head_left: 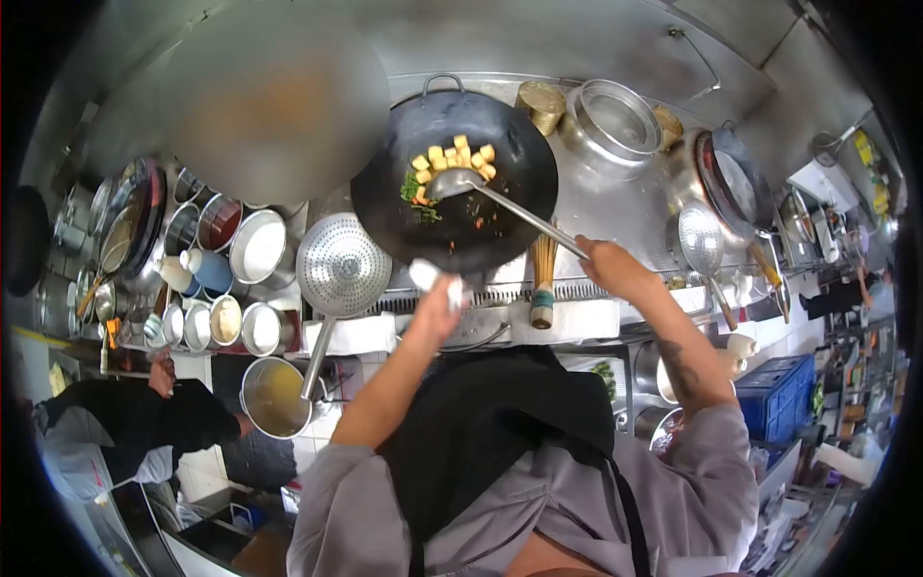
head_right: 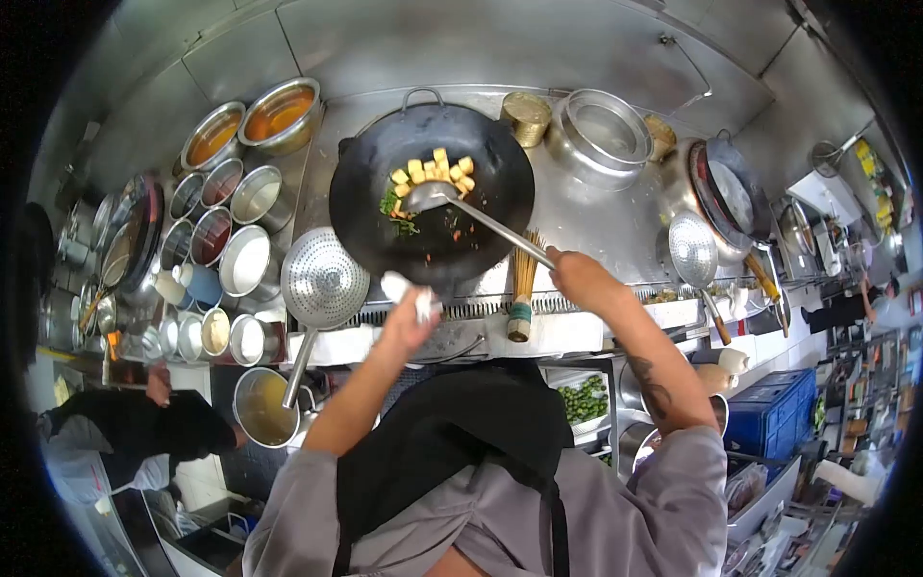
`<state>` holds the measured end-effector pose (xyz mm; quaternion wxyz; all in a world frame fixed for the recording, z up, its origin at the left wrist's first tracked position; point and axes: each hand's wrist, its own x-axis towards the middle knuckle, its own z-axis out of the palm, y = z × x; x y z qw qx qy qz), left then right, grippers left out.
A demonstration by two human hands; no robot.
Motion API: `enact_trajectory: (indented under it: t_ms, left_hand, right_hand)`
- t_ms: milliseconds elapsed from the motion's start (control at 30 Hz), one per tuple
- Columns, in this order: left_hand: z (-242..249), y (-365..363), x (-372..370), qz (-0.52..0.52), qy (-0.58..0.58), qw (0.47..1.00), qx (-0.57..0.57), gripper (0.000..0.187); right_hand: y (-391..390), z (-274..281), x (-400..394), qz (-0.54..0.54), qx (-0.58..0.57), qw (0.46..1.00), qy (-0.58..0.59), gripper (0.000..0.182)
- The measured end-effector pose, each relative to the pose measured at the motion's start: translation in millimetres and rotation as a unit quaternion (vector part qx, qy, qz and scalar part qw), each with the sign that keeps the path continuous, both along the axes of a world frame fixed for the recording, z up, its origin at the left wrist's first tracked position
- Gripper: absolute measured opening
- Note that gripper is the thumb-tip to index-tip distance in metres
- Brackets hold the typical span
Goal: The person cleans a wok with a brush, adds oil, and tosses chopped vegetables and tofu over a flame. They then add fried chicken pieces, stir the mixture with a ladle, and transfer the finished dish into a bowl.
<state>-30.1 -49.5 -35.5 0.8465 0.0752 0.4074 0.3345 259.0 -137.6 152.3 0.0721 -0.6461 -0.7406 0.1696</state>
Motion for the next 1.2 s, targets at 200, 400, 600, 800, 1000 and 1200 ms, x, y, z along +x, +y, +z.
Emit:
enact_trajectory:
  t_ms: [200, 400, 600, 800, 1000, 1200]
  left_hand:
    - [28, -19, -21, -0.010, -0.031, 0.998, -0.050, 0.010]
    - [106, 6, -8, -0.010, -0.003, 0.999, -0.045, 0.007]
    - [122, 5, -13, -0.010, -0.002, 0.999, -0.034, 0.012]
    - [71, 46, -17, -0.041, -0.061, 0.997, -0.006, 0.010]
    - [31, -50, -36, -0.049, 0.011, 0.999, 0.010, 0.007]
    - [45, 56, -14, -0.019, -0.047, 0.999, -0.017, 0.007]
  right_hand:
    - [5, 40, -22, -0.017, 0.025, 0.997, -0.065, 0.035]
    - [-2, 63, -26, 0.082, -0.079, 0.993, 0.018, 0.041]
    - [0, 60, -44, 0.032, -0.146, 0.988, 0.023, 0.044]
    - [29, 4, -13, 0.068, -0.067, 0.992, 0.079, 0.040]
    - [23, 22, -25, 0.003, 0.060, 0.998, -0.035, 0.034]
    - [24, 44, -24, 0.047, 0.008, 0.999, -0.013, 0.033]
